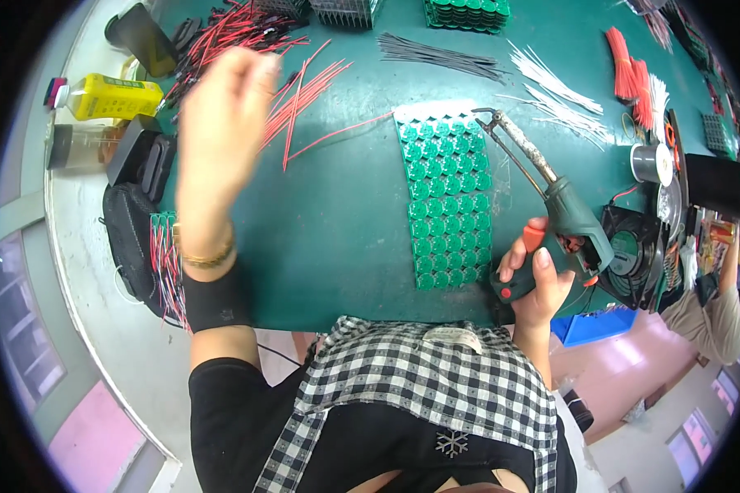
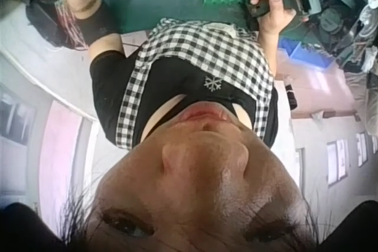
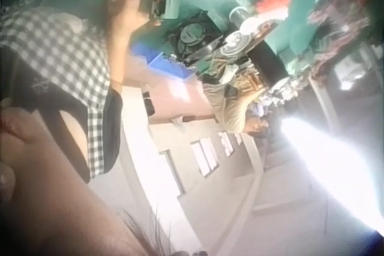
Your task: The person solders individual red and black wires onto circular LED circuit board modules organized in a grid. This is done using a soldering iron from a soldering iron station.
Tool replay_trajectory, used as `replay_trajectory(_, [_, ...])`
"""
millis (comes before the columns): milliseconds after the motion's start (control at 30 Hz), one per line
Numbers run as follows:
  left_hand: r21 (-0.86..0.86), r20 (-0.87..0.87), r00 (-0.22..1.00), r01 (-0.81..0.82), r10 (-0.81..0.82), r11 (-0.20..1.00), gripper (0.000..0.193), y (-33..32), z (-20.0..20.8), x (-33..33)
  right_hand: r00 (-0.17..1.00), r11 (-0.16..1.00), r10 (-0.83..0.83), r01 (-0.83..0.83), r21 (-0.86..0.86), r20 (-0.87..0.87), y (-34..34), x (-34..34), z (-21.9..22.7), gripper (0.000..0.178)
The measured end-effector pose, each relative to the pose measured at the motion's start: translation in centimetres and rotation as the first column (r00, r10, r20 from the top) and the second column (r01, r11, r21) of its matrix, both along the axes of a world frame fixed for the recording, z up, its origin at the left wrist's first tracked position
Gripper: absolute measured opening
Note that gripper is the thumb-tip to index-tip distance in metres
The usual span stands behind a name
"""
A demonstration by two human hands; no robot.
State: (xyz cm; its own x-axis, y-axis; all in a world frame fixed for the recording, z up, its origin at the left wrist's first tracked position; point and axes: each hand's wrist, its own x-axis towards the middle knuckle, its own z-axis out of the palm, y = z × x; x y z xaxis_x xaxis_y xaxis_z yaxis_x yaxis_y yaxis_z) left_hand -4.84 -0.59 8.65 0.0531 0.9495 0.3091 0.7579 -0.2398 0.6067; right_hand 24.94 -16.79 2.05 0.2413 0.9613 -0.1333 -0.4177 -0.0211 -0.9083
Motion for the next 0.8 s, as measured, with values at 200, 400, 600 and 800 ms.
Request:
replay_trajectory(200, [-0.077, 0.076, 0.94, 0.337, -0.331, 0.938, 0.009, -1.8, -5.7, 5.7, 0.998, 0.998, 0.068, -0.068, -0.016, -0.014, 0.1, 0.3, -0.5, 0.038])
replay_trajectory(400, [-0.054, 0.214, 0.93, 0.317, -0.299, 0.947, 0.009, -1.7, -8.1, 5.8, 0.991, 0.994, 0.102, -0.099, -0.04, 0.081, 0.4, -0.6, -0.9, 0.044])
replay_trajectory(600, [-0.179, 0.198, 0.956, 0.251, -0.215, 0.951, 0.011, -1.9, -6.9, 5.4, 0.979, 0.989, 0.134, -0.123, -0.079, 0.153, -0.4, -1.6, -0.6, 0.046])
replay_trajectory(800, [-0.045, 0.208, 0.941, 0.283, -0.268, 0.958, 0.01, -2.3, -8.0, 5.4, 0.93, 0.968, 0.247, -0.223, -0.118, 0.272, -1.2, -2.4, 0.0, 0.042])
